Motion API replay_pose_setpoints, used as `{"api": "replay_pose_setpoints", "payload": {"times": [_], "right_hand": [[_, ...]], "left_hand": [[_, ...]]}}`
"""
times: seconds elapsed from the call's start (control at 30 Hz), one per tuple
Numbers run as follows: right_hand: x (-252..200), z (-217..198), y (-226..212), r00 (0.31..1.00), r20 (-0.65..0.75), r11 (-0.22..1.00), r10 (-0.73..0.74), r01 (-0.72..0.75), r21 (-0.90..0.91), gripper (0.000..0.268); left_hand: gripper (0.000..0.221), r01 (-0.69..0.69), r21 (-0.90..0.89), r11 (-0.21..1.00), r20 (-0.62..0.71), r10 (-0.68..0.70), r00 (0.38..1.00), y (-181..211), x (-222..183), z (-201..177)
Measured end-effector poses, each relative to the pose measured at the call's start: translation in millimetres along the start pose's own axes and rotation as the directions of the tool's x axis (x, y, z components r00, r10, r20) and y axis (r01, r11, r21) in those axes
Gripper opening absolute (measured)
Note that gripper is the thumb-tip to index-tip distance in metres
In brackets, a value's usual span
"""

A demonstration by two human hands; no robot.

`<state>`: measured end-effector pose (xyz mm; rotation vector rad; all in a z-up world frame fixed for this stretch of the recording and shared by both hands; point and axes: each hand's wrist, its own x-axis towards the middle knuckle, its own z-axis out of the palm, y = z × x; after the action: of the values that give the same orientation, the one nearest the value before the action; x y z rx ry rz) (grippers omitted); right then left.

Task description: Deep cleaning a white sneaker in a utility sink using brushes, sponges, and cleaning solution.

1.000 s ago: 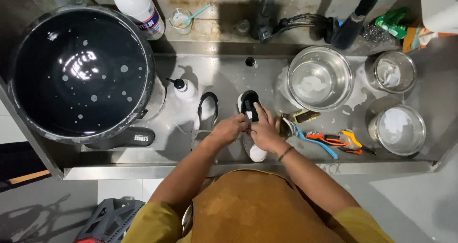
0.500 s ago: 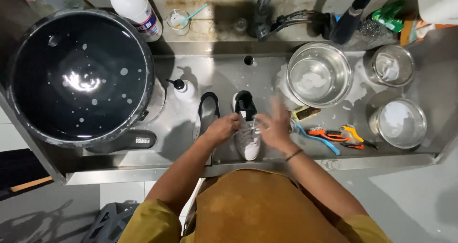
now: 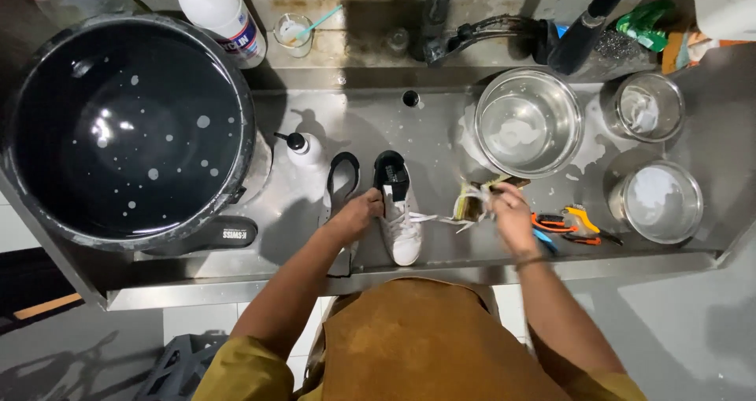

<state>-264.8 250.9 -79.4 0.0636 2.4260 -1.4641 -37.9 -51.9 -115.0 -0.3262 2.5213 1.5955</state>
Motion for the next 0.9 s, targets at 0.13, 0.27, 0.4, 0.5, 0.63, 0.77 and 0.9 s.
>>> {"api": "replay_pose_setpoints", "payload": {"times": [0.13, 0.27, 0.4, 0.5, 0.63, 0.77, 0.9], "right_hand": [[-50, -35, -96, 0.561, 0.822, 0.879, -0.101, 0.437, -0.19, 0.012], [-62, 31, -123, 0.608, 0.786, 0.61, 0.112, 0.583, -0.537, 0.039], [-76, 104, -124, 0.766, 0.627, 0.734, 0.142, 0.343, -0.586, 0.061], [-61, 126, -94, 0.75, 0.661, 0.702, -0.029, 0.485, -0.521, 0.052], [-45, 130, -71, 0.787, 0.615, 0.691, -0.05, 0.472, -0.547, 0.032], [-41, 118, -78, 0.834, 0.539, 0.797, -0.119, 0.404, -0.448, 0.039], [-51, 101, -104, 0.852, 0.501, 0.869, -0.151, 0.356, -0.344, 0.044]], "left_hand": [[0.027, -0.095, 0.795, 0.599, 0.055, 0.085, 0.995, 57, 3, 2], [0.047, -0.001, 0.856, 0.518, 0.032, -0.051, 0.998, 68, 24, 45], [0.032, 0.067, 0.84, 0.539, -0.137, 0.091, 0.986, 57, 16, 59], [0.019, 0.065, 0.758, 0.649, -0.268, 0.219, 0.938, 51, 4, 54], [0.007, 0.096, 0.631, 0.77, -0.444, 0.257, 0.858, 64, -13, 29], [0.017, 0.007, -0.164, 0.986, -0.857, -0.146, 0.494, 82, -13, 2], [0.065, -0.352, -0.665, 0.658, -0.729, -0.469, 0.499, 80, -9, -6]]}}
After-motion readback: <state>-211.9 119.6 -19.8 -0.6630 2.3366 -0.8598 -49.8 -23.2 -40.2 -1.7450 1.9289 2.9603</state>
